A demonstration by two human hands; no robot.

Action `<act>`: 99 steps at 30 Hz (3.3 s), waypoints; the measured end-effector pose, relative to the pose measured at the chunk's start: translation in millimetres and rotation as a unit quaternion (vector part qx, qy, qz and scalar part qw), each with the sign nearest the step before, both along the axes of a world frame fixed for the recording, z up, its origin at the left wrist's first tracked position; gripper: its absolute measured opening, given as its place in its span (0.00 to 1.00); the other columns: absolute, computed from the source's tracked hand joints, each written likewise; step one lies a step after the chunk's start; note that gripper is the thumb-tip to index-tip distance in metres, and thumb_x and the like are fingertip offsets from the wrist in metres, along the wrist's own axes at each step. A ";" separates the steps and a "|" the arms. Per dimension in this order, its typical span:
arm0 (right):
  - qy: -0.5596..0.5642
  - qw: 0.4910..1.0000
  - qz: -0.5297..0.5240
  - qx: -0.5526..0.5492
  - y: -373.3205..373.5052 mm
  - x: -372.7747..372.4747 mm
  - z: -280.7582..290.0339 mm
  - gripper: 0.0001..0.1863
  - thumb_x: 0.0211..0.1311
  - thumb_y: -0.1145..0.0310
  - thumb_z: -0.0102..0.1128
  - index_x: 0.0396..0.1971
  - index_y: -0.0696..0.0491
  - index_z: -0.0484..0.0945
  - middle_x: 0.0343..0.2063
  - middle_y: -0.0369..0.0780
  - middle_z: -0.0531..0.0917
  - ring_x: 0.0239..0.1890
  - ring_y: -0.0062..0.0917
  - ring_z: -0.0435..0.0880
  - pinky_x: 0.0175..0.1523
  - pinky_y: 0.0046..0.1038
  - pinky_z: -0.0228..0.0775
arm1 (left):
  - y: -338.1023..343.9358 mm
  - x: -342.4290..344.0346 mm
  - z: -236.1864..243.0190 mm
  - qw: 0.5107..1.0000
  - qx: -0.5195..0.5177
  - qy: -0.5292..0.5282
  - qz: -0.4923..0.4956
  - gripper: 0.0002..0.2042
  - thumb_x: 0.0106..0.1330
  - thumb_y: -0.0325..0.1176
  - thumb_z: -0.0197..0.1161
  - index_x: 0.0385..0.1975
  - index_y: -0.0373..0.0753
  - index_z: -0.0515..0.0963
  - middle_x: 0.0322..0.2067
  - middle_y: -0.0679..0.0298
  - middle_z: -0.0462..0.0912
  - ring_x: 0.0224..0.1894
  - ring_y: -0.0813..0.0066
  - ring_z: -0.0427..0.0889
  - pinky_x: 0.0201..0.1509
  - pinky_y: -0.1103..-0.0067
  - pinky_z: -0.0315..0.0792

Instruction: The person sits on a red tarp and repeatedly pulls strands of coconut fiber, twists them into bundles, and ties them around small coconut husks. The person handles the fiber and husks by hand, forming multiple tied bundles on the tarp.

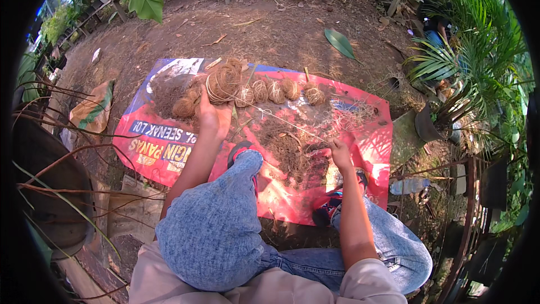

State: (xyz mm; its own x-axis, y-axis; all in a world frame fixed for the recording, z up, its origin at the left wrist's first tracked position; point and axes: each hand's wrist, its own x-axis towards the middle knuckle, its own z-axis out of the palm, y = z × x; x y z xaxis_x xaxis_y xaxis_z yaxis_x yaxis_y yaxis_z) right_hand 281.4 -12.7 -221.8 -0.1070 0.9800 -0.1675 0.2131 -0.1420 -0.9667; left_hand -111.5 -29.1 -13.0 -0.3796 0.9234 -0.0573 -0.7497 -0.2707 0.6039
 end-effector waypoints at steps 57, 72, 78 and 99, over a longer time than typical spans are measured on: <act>0.578 0.799 0.165 -0.009 -17.3 -84.4 217.0 0.12 0.72 0.59 0.57 0.32 0.46 0.67 0.26 0.26 0.62 0.27 0.12 0.60 0.28 0.16 0.51 | -1.6 -41.9 -67.9 0.986 -0.152 0.068 -0.015 0.27 0.76 0.52 0.49 0.64 0.37 0.66 0.61 0.56 0.74 0.62 0.61 0.74 0.68 0.60 0.66; 0.010 0.992 0.124 0.032 4.0 -37.8 178.1 0.18 0.71 0.63 0.60 0.20 0.52 0.72 0.19 0.27 0.68 0.25 0.11 0.63 0.31 0.20 0.57 | 34.6 -85.0 -37.8 0.990 -0.089 0.004 0.106 0.23 0.81 0.48 0.37 0.66 0.42 0.65 0.64 0.61 0.70 0.66 0.65 0.69 0.70 0.62 0.64; 0.226 0.949 0.210 -0.060 -9.9 -65.1 178.6 0.18 0.77 0.54 0.48 0.27 0.47 0.67 0.19 0.26 0.61 0.19 0.11 0.53 0.24 0.19 0.44 | 55.6 -57.2 -28.4 0.991 -0.109 -0.011 0.079 0.20 0.81 0.46 0.38 0.64 0.46 0.68 0.63 0.65 0.72 0.64 0.68 0.71 0.70 0.61 0.64; 0.260 0.903 -0.084 -0.333 -15.5 -77.5 23.1 0.10 0.76 0.63 0.47 0.32 0.46 0.72 0.17 0.25 0.59 0.14 0.12 0.55 0.16 0.19 0.43 | 2.5 -1.1 2.2 0.851 -0.038 0.077 -0.518 0.24 0.77 0.46 0.46 0.63 0.35 0.69 0.55 0.55 0.80 0.55 0.64 0.81 0.59 0.66 0.77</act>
